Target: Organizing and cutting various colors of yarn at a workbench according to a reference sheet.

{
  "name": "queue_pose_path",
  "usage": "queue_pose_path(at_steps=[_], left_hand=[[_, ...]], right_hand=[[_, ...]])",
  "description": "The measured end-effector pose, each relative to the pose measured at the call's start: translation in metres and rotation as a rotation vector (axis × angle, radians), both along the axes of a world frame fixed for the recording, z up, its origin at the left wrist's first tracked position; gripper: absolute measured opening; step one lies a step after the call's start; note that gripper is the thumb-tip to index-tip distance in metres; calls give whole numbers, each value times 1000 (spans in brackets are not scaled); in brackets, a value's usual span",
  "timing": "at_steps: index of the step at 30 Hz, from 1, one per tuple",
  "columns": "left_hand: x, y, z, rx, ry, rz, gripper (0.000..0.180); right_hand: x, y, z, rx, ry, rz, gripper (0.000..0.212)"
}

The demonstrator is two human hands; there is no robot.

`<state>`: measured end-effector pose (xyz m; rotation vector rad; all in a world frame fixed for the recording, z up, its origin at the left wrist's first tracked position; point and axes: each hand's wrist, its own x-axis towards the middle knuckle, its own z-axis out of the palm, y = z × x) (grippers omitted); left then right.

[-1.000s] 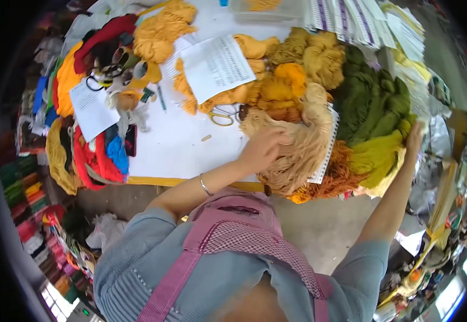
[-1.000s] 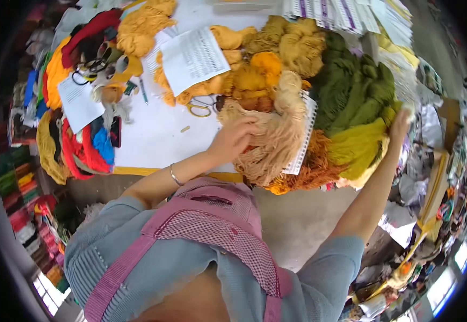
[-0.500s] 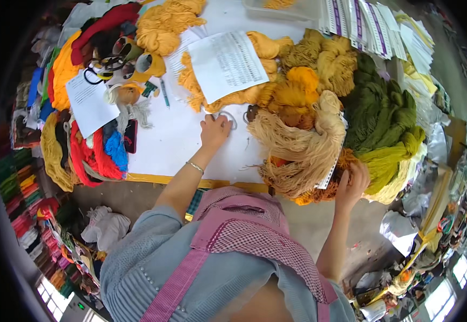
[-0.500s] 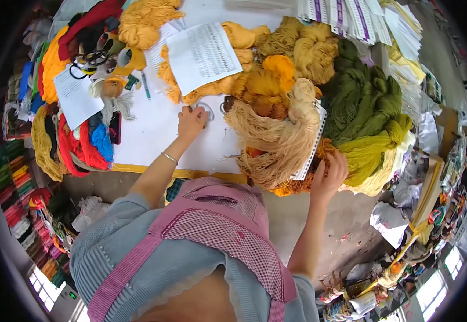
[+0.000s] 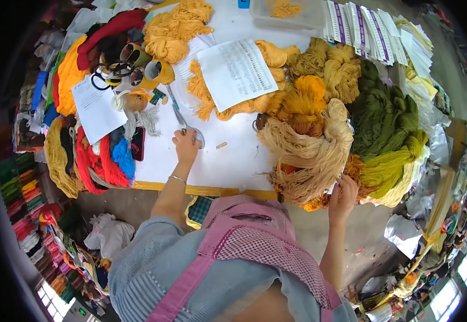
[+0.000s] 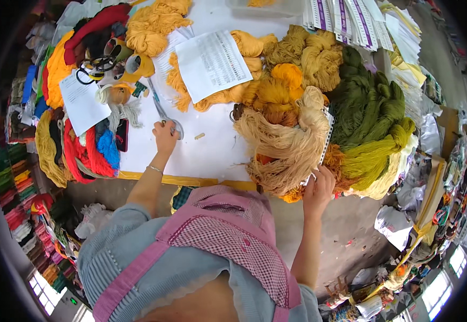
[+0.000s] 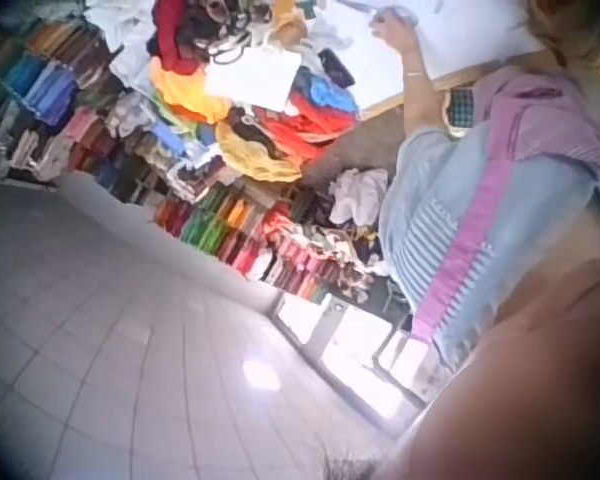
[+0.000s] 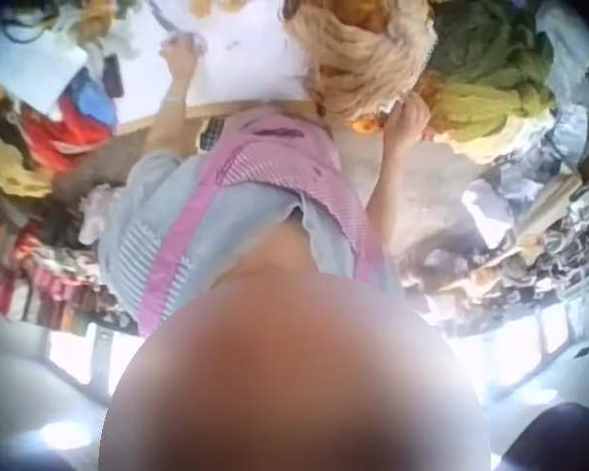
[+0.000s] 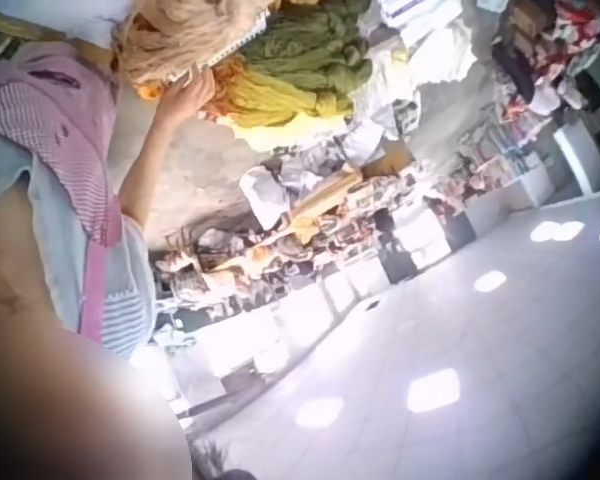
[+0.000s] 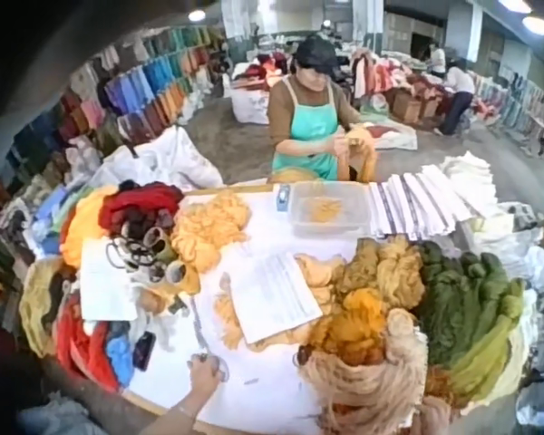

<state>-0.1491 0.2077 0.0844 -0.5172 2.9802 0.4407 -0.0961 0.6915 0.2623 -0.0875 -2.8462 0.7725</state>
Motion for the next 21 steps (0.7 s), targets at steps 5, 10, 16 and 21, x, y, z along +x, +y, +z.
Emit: queue_pose_path(at_steps=[5, 10, 16, 21], left_hand=[[-4, -29, -30, -18, 161, -149, 35], [12, -42, -25, -177, 125, -266, 32], [-14, -56, -42, -220, 49, -88, 37], [-36, -66, -44, -257, -157, -59, 43]], right_hand=[[10, 3, -1, 5, 0, 24, 26], [13, 6, -6, -34, -14, 44, 25], [46, 32, 0, -23, 48, -35, 21], [85, 87, -11, -39, 74, -149, 20]])
